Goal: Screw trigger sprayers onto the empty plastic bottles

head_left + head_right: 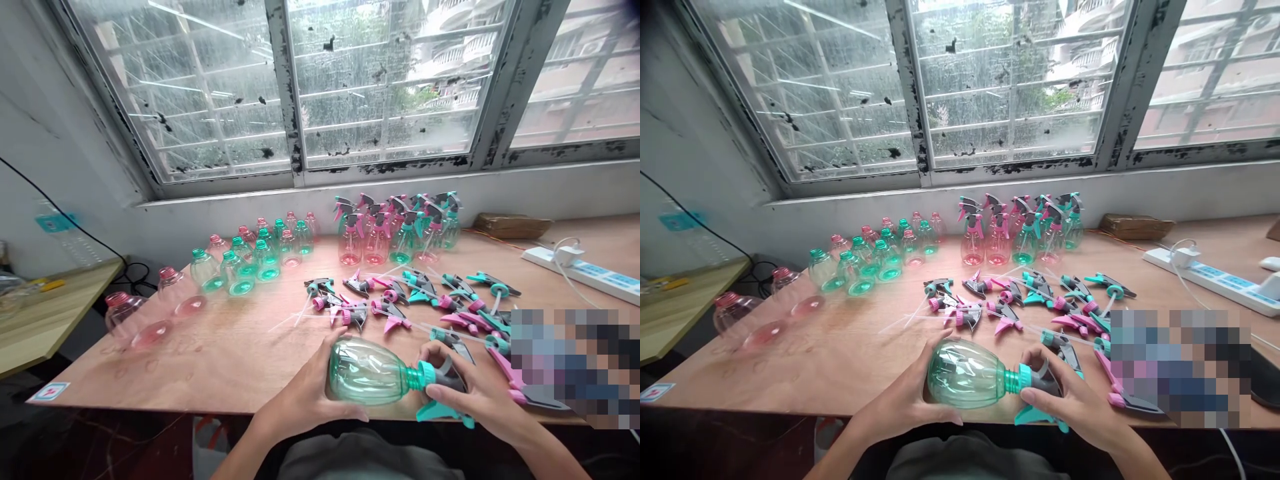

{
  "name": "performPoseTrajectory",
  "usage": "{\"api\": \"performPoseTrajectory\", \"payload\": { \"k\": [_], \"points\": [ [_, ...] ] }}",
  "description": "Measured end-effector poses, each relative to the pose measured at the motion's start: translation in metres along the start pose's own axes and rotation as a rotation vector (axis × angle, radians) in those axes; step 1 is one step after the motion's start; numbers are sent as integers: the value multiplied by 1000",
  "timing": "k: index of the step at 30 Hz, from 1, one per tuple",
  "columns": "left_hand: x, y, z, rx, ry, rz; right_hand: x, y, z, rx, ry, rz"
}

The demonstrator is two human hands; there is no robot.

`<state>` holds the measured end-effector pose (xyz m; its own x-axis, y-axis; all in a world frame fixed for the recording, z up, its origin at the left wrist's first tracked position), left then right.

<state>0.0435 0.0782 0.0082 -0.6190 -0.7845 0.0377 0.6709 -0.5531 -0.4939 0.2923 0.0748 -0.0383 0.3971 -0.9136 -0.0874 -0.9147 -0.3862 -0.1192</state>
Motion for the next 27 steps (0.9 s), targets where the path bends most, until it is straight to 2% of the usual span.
{"api": "performPoseTrajectory", "payload": {
  "k": [4,8,12,16,21,27],
  "points": [
    [1,1,-5,73,24,-30,2,-5,4,13,32,51],
    [4,-1,-3,174,100,-38,3,-3,12,6,67,8],
    [4,-3,-5,213,87,-32,3,-2,17,-1,82,-1],
    [4,2,-7,143,45,-80,1,2,16,-35,75,-44],
    [5,5,-2,32,38,-128,-1,-1,7,-35,61,9],
    [4,5,-4,12,-10,-126,-1,3,5,-87,91,-29]
  ]
}}
Point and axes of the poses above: each hand's wrist, its own x-axis away from the middle knuckle, its own y-axis out of the palm, z = x × y, the point moved 8 cm from there along -x, towards the middle knuckle, and after that the axes turned 8 degrees about -z, right-handed, at the moved point
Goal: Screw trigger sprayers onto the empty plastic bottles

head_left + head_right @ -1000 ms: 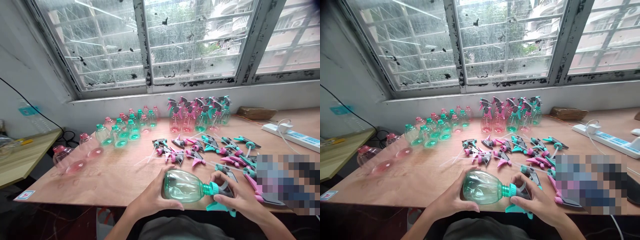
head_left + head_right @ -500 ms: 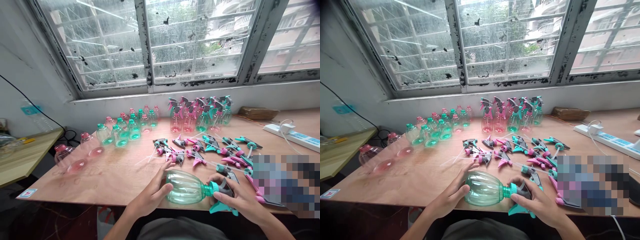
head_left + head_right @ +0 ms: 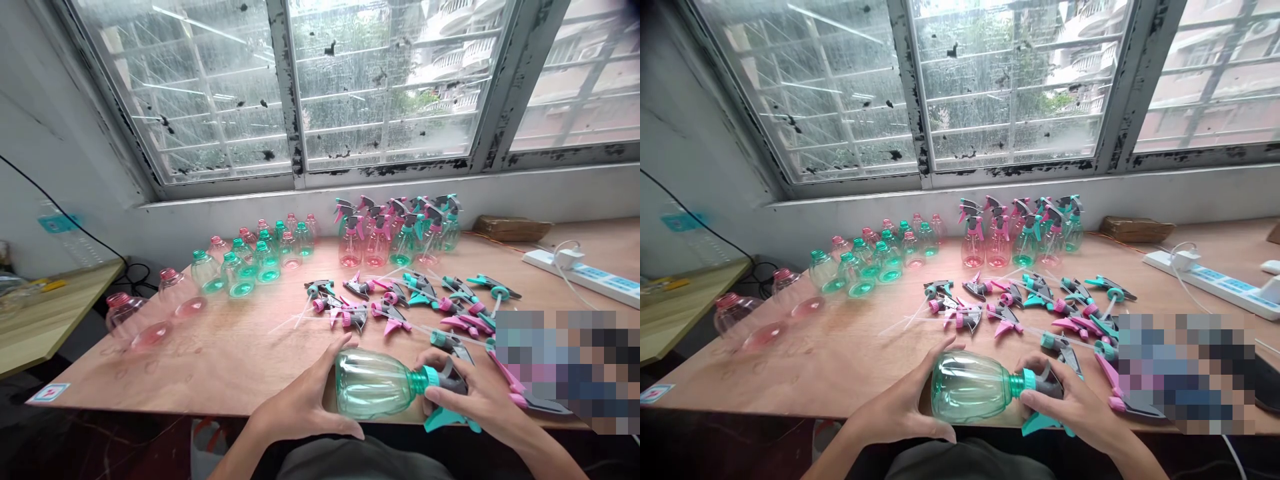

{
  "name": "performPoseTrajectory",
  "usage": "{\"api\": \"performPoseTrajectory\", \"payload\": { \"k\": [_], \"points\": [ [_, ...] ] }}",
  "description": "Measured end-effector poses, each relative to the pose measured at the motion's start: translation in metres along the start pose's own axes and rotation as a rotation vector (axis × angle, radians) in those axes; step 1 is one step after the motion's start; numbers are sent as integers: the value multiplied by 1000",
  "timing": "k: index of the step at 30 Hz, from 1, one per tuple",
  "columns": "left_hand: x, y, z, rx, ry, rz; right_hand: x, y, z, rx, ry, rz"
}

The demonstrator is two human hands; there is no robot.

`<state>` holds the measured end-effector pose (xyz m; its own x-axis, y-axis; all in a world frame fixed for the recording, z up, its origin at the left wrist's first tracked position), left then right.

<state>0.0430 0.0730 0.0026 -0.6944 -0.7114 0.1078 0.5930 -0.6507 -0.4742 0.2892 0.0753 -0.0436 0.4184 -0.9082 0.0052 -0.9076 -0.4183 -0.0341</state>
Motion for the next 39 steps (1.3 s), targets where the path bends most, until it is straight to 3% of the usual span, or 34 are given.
{"api": "performPoseTrajectory", "payload": {
  "k": [8,12,19,26,32,39],
  "points": [
    [0,0,1,12,-6,9,0,-3,-6,112,-2,11],
    [0,-1,1,0,-18,10,0,2,-5,89,28,-45],
    [-1,0,0,29,-11,9,0,2,-7,38,1,-11],
    [2,-2,8,70,127,-31,0,-1,-5,81,-2,21],
    [5,-4,5,47,38,-7,1,-2,-4,142,4,33],
    [5,-3,5,63,35,-10,0,-1,-11,187,-10,32]
  ]
}}
Point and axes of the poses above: each hand's wrist, its own x-axis away from the middle knuckle, its own y-axis out of the palm, z = x × y, the point moved 8 cm from there along -x, towards the middle knuckle, and after that the axes turned 8 degrees about -z, right-handed, at the moved point
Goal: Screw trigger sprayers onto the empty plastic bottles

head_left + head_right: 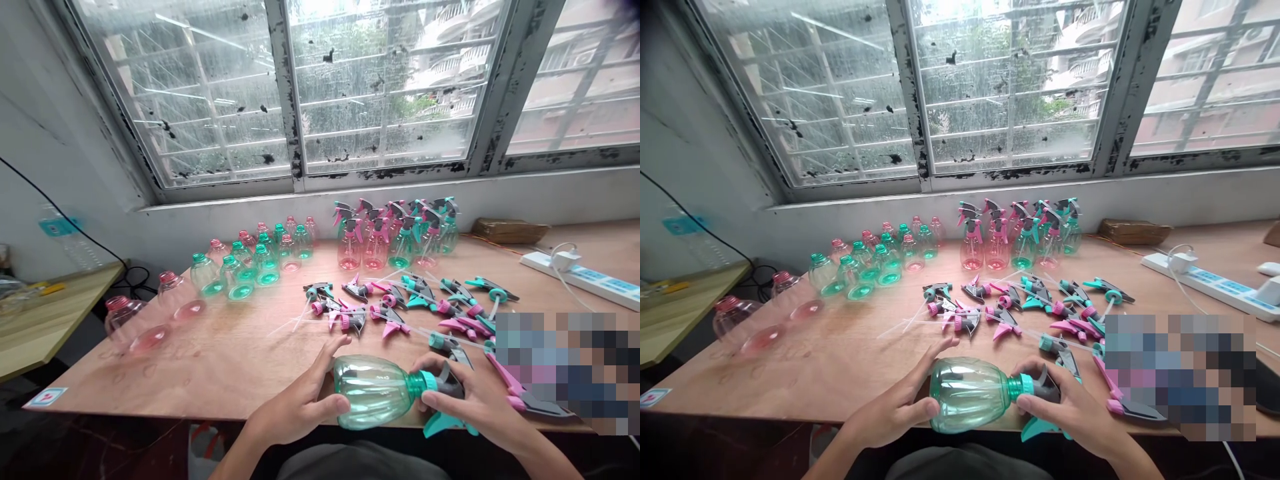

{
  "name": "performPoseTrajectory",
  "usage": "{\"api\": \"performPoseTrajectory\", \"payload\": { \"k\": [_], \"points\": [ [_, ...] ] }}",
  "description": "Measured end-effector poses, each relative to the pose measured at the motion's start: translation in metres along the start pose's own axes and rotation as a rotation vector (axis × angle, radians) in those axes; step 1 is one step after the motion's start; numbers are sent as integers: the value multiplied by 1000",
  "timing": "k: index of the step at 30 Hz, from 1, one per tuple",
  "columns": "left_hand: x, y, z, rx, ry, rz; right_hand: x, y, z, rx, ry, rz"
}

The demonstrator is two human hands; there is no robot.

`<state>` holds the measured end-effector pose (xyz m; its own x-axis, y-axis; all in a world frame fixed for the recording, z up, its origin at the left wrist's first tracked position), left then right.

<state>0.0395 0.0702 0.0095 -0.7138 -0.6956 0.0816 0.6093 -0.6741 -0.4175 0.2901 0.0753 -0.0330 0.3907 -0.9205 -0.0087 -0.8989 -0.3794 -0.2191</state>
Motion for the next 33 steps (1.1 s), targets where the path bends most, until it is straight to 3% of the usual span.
{"api": "performPoseTrajectory", "payload": {
  "k": [17,33],
  "points": [
    [-3,3,-2,-103,-31,-11,-1,6,5,-119,13,-78],
    [-3,2,6,-44,48,-19,-1,5,2,-163,-5,-55]
  ]
}}
Point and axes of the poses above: each hand's wrist, its own x-axis away from the middle knuckle, its own y-axis out of the palm, z = x × y, the point moved 8 cm from there along -x, towards the middle knuckle, and after that the axes turned 8 degrees about -z, right-handed, at the moved point
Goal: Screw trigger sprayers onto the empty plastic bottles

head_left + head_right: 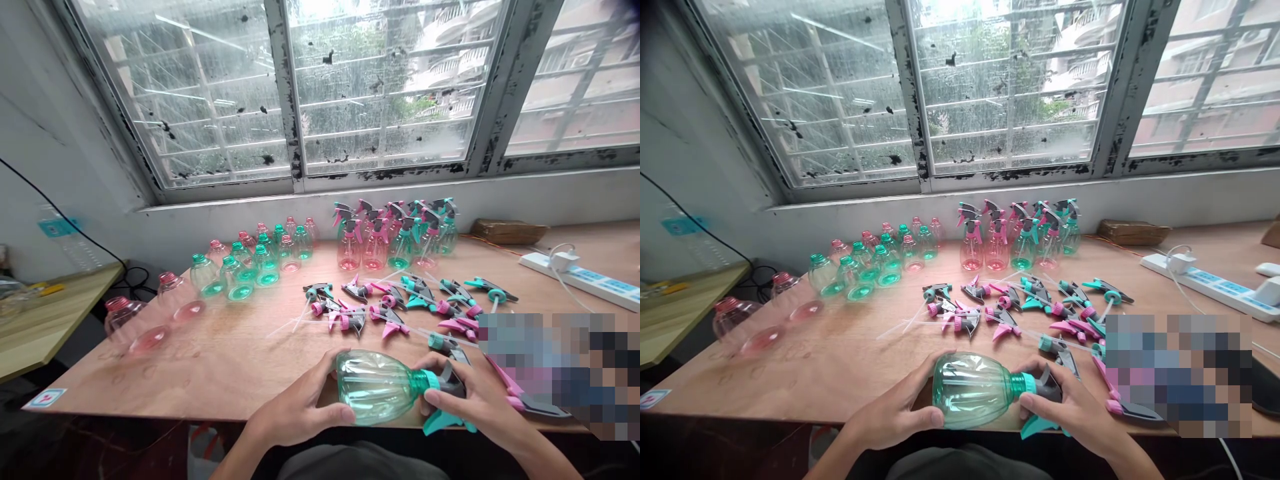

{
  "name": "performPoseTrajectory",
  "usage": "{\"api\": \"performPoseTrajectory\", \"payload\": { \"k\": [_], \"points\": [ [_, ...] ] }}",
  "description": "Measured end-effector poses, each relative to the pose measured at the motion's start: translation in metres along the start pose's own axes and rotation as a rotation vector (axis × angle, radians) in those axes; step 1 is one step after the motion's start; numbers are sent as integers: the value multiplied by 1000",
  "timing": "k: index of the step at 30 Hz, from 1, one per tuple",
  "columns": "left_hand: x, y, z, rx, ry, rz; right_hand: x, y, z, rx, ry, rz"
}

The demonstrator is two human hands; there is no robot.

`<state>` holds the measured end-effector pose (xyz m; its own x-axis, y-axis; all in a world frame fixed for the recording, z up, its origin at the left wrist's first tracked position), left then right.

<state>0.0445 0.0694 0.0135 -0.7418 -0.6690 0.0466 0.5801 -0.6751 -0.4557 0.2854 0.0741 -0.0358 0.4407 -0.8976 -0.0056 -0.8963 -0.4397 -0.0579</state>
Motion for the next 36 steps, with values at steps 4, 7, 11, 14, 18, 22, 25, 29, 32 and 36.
{"api": "performPoseTrajectory", "payload": {
  "k": [4,7,11,14,18,22,25,29,32,36],
  "points": [
    [1,0,0,14,6,11,0,-2,1,-27,-9,19],
    [1,0,-2,7,-10,4,0,-5,6,-58,-13,53],
    [2,0,-7,-19,-63,10,-1,-7,11,-60,-16,59],
    [1,0,-6,-17,-66,7,-1,-7,13,-59,-17,50],
    [1,0,-5,-10,-72,5,-1,-6,13,-72,-4,44],
    [1,0,-7,-5,-102,12,-1,-6,12,-88,-16,46],
    [0,-1,-9,2,-111,14,-1,-7,12,-91,-18,50],
    [0,0,-10,6,-109,10,-1,-7,13,-71,-15,44],
    [0,0,-10,6,-111,10,-1,-7,12,-61,-15,53],
    [0,0,-9,7,-103,8,-1,-5,11,-105,-22,41]
  ]
}}
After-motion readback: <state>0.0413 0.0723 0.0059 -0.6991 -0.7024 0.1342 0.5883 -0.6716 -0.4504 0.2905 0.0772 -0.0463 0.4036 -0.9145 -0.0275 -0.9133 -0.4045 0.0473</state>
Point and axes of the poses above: each hand's wrist, its own x-axis away from the middle knuckle, its own y-axis out of the palm, z = x × y, the point moved 8 cm from there along -x, towards the middle knuckle, and after that the axes turned 8 degrees about -z, right-handed, at the moved point
